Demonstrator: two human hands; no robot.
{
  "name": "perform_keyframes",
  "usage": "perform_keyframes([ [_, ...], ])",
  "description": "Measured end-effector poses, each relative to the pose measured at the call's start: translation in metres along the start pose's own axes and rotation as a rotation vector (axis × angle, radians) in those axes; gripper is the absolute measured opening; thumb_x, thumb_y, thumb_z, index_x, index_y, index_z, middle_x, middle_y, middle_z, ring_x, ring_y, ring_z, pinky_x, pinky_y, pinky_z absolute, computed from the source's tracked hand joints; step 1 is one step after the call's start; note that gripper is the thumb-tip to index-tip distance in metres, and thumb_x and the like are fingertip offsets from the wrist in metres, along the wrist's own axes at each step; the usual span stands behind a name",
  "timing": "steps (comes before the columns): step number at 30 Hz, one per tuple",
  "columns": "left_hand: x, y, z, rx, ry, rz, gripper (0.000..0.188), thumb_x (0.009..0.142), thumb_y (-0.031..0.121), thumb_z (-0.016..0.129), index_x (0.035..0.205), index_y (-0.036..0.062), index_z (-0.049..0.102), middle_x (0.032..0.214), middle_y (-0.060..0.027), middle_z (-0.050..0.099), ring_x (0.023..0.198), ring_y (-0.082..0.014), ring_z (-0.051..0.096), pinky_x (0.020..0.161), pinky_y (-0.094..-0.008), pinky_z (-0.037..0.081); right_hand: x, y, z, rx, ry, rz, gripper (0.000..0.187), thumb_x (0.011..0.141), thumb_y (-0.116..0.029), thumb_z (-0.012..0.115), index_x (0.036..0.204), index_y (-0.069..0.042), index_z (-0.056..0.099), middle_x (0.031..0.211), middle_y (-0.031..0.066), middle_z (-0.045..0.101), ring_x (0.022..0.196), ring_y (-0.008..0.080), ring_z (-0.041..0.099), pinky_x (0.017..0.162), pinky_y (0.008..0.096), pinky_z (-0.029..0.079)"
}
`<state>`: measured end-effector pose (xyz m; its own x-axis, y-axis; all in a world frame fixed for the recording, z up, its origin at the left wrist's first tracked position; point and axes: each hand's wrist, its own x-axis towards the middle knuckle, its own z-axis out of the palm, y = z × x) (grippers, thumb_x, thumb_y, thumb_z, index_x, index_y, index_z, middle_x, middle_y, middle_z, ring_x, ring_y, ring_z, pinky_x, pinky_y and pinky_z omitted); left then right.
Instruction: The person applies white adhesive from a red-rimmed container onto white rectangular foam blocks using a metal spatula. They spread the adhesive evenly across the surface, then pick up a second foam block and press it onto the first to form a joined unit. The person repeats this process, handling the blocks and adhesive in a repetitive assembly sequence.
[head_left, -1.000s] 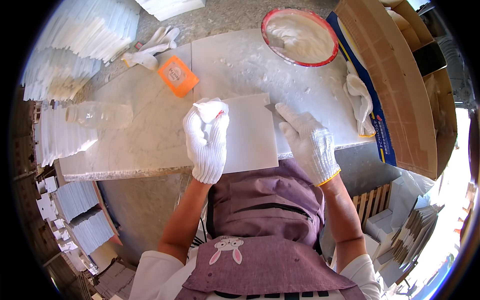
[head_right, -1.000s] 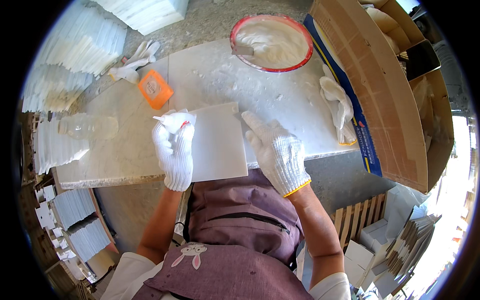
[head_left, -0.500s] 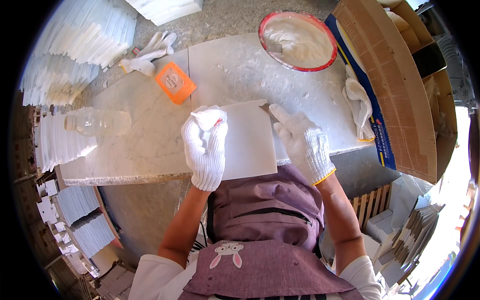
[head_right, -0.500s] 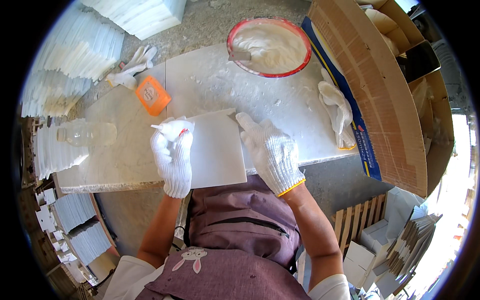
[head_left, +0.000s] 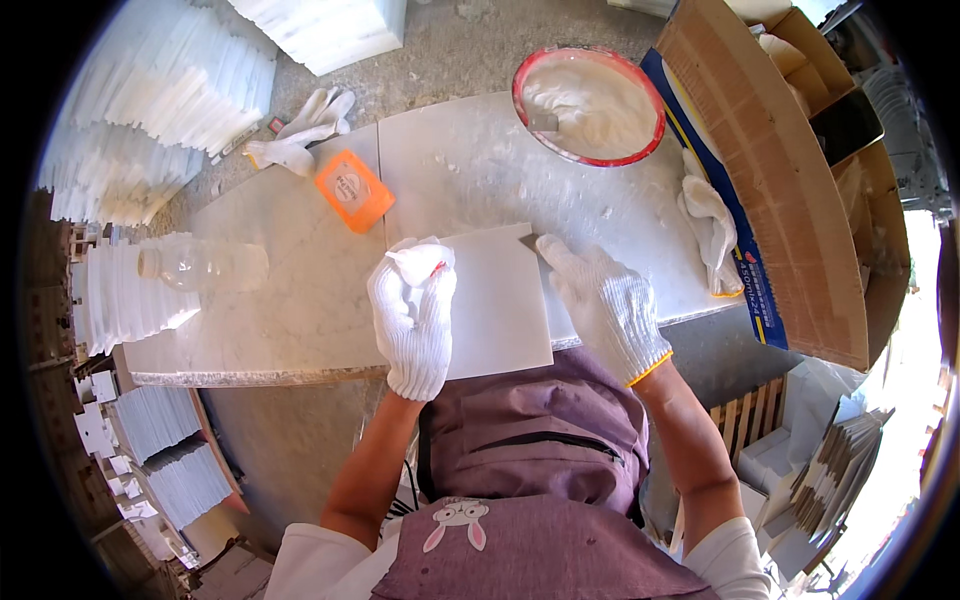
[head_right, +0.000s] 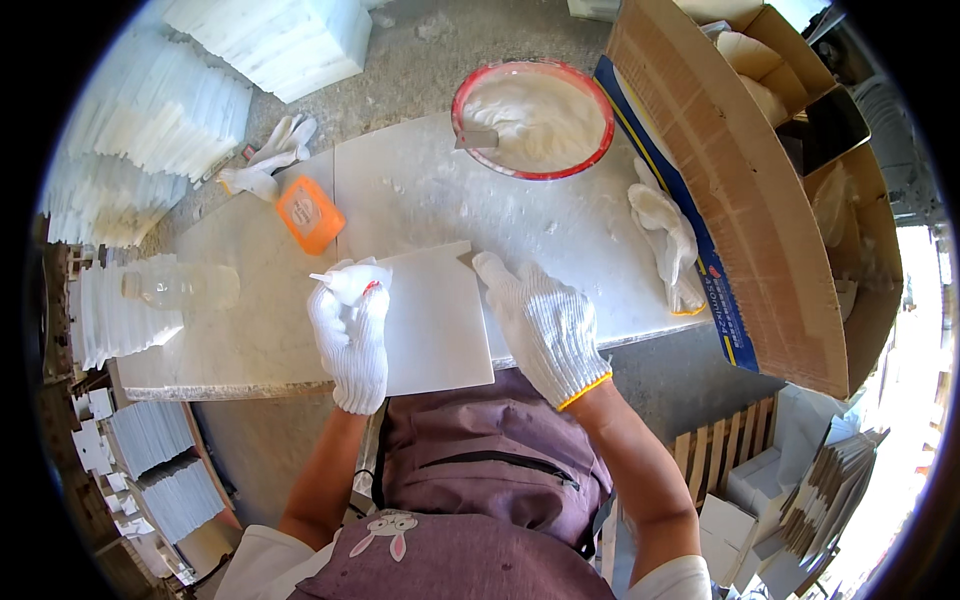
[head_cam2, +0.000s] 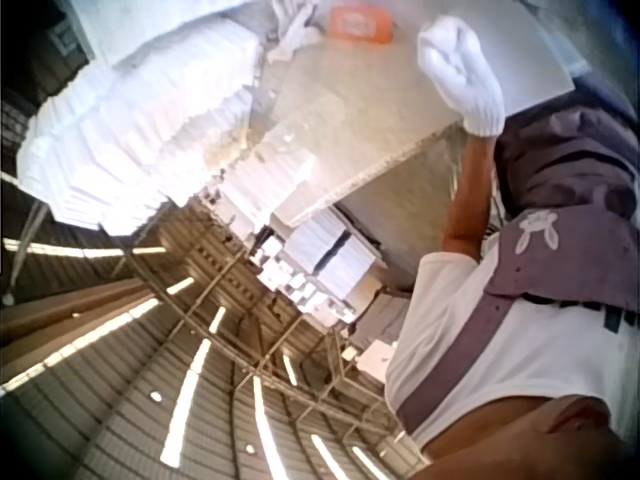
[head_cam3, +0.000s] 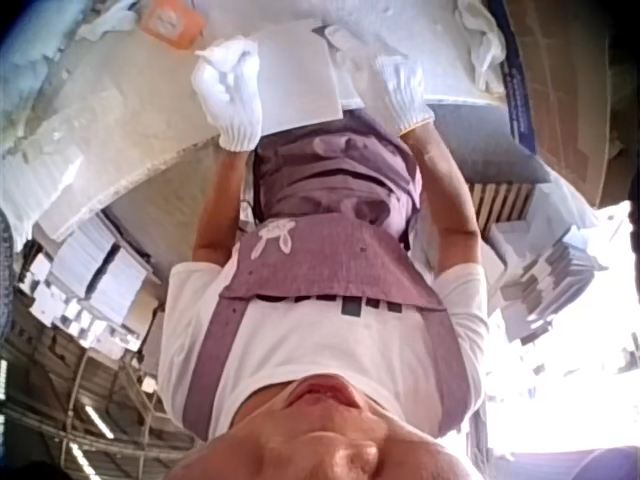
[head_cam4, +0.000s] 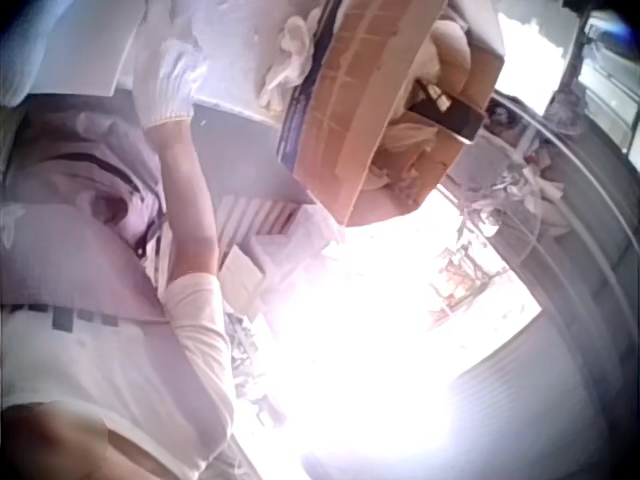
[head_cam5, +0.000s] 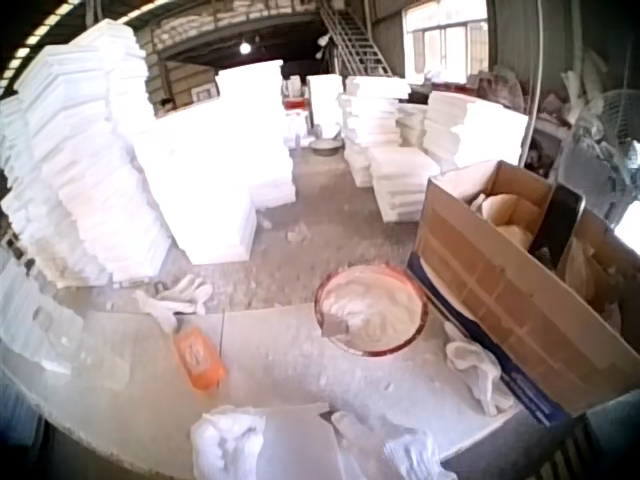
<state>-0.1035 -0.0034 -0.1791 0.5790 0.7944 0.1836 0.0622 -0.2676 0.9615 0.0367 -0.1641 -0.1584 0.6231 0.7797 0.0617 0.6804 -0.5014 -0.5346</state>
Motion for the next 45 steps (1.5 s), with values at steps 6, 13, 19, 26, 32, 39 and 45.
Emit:
perform_keyframes([
  [6,-0.001,0.000,-0.003,0.015,-0.016,-0.037,0.040,0.093,0.003,0.064,0.129,0.0012,0.046,0.126,-0.0125,0.060,0.112,-0.0163,0.057,0.097,-0.0324,0.049,-0.011,-0.004,-0.015,-0.021,-0.068,0.035,0.038,0.091,-0.014,0.061,0.129,-0.013,0.063,0.085,0.0188,0.062,0.075,0.0379,0.064,0.066,0.0456,0.051],
  [13,0.000,0.000,-0.003,-0.006,-0.022,-0.008,0.040,0.093,0.003,0.064,0.129,0.0011,0.046,0.125,-0.0123,0.060,0.110,-0.0163,0.058,0.096,-0.0318,0.050,0.010,-0.004,0.002,0.116,0.024,-0.041,0.038,0.092,-0.014,0.060,0.129,-0.014,0.062,0.086,0.0184,0.061,0.077,0.0383,0.064,0.066,0.0459,0.050],
  [19,0.003,0.005,-0.002,-0.037,-0.037,-0.073,0.040,0.093,0.005,0.065,0.128,0.0010,0.047,0.122,-0.0115,0.061,0.108,-0.0158,0.059,0.094,-0.0316,0.051,-0.005,0.004,-0.009,-0.041,-0.093,-0.004,0.037,0.093,-0.016,0.057,0.130,-0.017,0.062,0.087,0.0188,0.062,0.078,0.0388,0.064,0.068,0.0465,0.051],
  [26,0.000,0.005,-0.002,-0.092,-0.013,-0.045,0.036,0.092,0.003,0.065,0.124,0.0010,0.049,0.118,-0.0098,0.061,0.107,-0.0149,0.058,0.093,-0.0304,0.049,-0.006,-0.002,-0.035,0.117,-0.055,0.038,0.039,0.093,-0.016,0.060,0.132,-0.017,0.062,0.084,0.0180,0.061,0.078,0.0375,0.062,0.069,0.0452,0.051],
  [32,0.000,0.003,0.002,-0.089,0.041,-0.006,0.034,0.091,0.000,0.065,0.122,0.0014,0.050,0.118,-0.0097,0.061,0.106,-0.0155,0.058,0.093,-0.0312,0.049,0.013,-0.001,-0.007,0.098,-0.059,-0.041,0.036,0.094,-0.020,0.060,0.131,-0.017,0.062,0.085,0.0188,0.061,0.079,0.0381,0.063,0.069,0.0447,0.050],
  [39,0.000,0.006,-0.001,-0.024,0.016,-0.063,0.040,0.092,0.005,0.065,0.128,0.0013,0.049,0.121,-0.0098,0.062,0.109,-0.0155,0.058,0.096,-0.0315,0.049,-0.007,0.002,-0.021,0.063,-0.118,-0.057,0.032,0.096,-0.018,0.054,0.128,-0.015,0.060,0.086,0.0215,0.062,0.077,0.0396,0.064,0.069,0.0479,0.052],
  [45,-0.002,0.002,0.000,-0.086,0.025,0.010,0.038,0.091,0.001,0.066,0.126,0.0021,0.050,0.120,-0.0097,0.061,0.108,-0.0160,0.058,0.094,-0.0322,0.050,-0.045,0.014,-0.031,0.349,-0.004,0.056,0.040,0.091,-0.009,0.063,0.129,-0.017,0.066,0.091,0.0174,0.065,0.080,0.0346,0.063,0.072,0.0415,0.053],
])
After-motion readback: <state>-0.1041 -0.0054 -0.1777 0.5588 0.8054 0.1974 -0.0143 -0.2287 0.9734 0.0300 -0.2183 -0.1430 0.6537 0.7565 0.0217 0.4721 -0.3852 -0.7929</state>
